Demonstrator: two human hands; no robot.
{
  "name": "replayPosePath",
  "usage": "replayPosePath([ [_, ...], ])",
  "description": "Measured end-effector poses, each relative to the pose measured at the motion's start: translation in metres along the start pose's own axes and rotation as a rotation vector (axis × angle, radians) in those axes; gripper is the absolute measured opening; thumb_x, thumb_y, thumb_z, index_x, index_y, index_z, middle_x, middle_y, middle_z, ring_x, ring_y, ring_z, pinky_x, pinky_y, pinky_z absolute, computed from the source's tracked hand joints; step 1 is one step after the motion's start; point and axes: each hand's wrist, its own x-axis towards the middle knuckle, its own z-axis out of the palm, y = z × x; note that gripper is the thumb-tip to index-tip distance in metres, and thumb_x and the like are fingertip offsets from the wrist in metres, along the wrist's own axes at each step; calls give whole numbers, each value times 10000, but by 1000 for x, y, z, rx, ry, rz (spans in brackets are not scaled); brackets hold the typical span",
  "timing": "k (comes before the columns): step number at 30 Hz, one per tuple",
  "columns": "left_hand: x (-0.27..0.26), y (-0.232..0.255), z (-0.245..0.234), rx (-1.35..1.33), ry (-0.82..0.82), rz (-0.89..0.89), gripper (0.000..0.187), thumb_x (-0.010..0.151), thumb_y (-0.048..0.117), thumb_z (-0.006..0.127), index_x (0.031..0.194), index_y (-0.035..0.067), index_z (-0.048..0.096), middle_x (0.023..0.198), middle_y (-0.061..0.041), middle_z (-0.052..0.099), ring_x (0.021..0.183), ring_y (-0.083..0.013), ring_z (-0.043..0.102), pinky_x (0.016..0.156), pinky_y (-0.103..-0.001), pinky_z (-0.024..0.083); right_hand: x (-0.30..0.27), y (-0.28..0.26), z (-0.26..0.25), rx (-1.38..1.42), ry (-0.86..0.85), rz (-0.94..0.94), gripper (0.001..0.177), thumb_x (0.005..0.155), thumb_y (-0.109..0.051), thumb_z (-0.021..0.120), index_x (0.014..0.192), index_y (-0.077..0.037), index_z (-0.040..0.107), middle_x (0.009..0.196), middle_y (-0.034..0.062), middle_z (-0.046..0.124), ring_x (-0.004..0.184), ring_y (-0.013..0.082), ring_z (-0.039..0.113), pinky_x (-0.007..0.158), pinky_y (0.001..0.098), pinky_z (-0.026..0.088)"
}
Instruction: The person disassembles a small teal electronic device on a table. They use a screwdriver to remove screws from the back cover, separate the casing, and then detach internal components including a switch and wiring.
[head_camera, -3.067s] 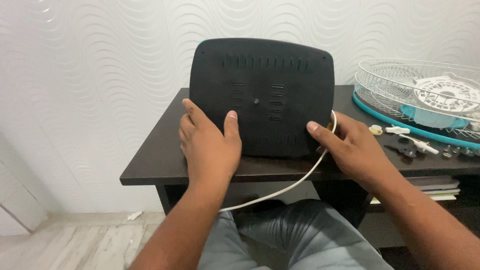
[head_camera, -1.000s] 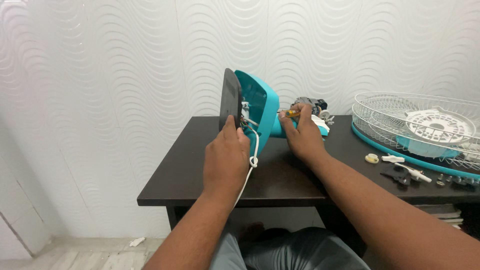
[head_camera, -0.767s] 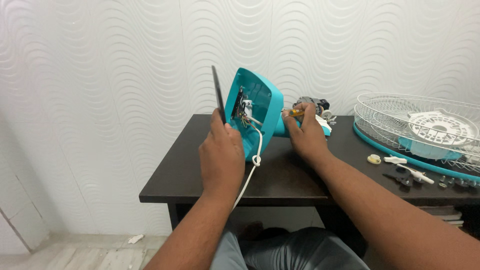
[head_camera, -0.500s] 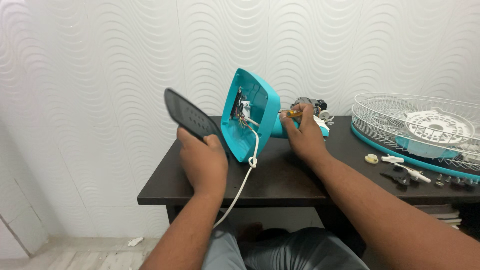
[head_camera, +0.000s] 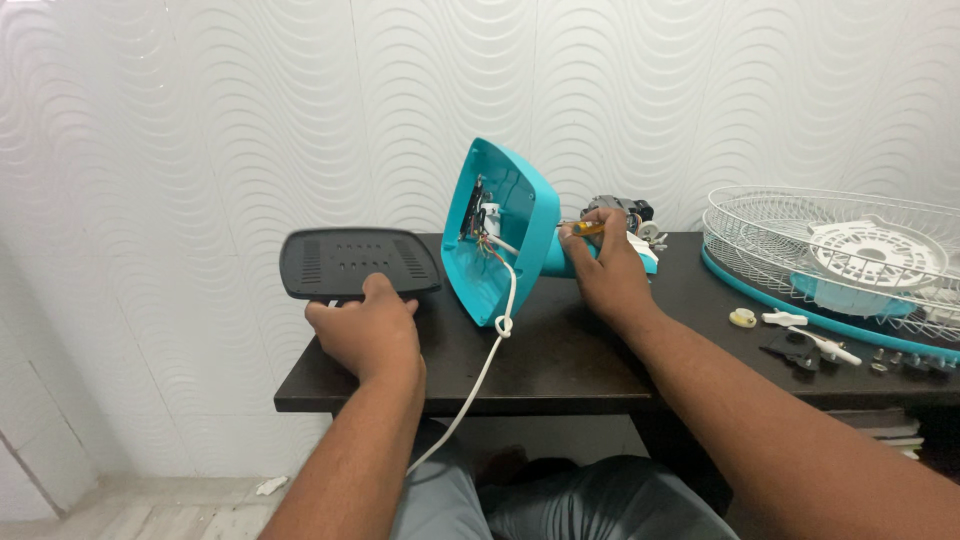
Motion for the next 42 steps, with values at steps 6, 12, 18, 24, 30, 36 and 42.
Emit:
replayPosePath([
  [6, 8, 8, -5, -212, -134, -215, 165, 861, -33, 598, 1008, -86, 543, 988, -186, 633, 773, -275, 704, 708, -393, 643, -1, 2, 0, 51, 17, -46, 528, 1004, -406, 593, 1303, -11, 409, 1173, 266, 665, 1115, 362, 675, 954, 440, 509],
  [12, -20, 36, -4, -295, -173, -279, 120, 852, -30, 599, 947, -85, 550, 958, -190, 642, 781, -280, 723, 744, -388, 640, -3, -3, -2, 91, 116, -104, 459, 992, -346, 634, 1224, -21, 408, 1204, 190, 700, 1114, 331, 689, 936, 425, 519],
  [18, -52, 79, 17, -289, -380, -182, 109, 788, -61, 577, 882, -112, 557, 873, -203, 637, 697, -259, 713, 726, -370, 647, -7, -15, -6, -97, 174, 8, 323, 1003, -311, 649, 1150, -68, 495, 1025, 182, 734, 972, 387, 710, 850, 483, 530],
  [24, -100, 93, 38, -300, -710, -231, 104, 774, -44, 596, 817, -135, 570, 825, -201, 609, 653, -224, 680, 716, -376, 653, -19, -35, -15, -196, 185, 21, 198, 1016, -193, 592, 1174, -96, 661, 993, 178, 723, 954, 384, 700, 818, 494, 539],
  [30, -150, 67, 59, -263, -914, -414, 175, 809, -8, 606, 886, -155, 551, 869, -191, 605, 723, -225, 697, 732, -365, 641, -69, -55, -17, -462, 29, -279, 230, 940, -181, 652, 1138, -67, 630, 1007, 172, 705, 958, 366, 681, 816, 489, 521],
  [36, -183, 35, 105, -186, -1183, -509, 381, 887, 74, 593, 1032, -268, 510, 1040, -355, 639, 835, -334, 762, 706, -248, 627, -52, -45, -23, -386, 87, -32, 292, 897, -155, 688, 1158, -66, 592, 1037, 182, 686, 994, 381, 655, 854, 507, 497],
  [42, -209, 2, 176, -167, -1293, -653, 434, 927, 35, 550, 1200, -281, 428, 1151, -418, 598, 847, -332, 752, 776, -278, 637, -39, -27, -10, -239, 52, 108, 335, 865, -137, 723, 1165, -92, 581, 1060, 168, 678, 1057, 387, 635, 888, 503, 490],
])
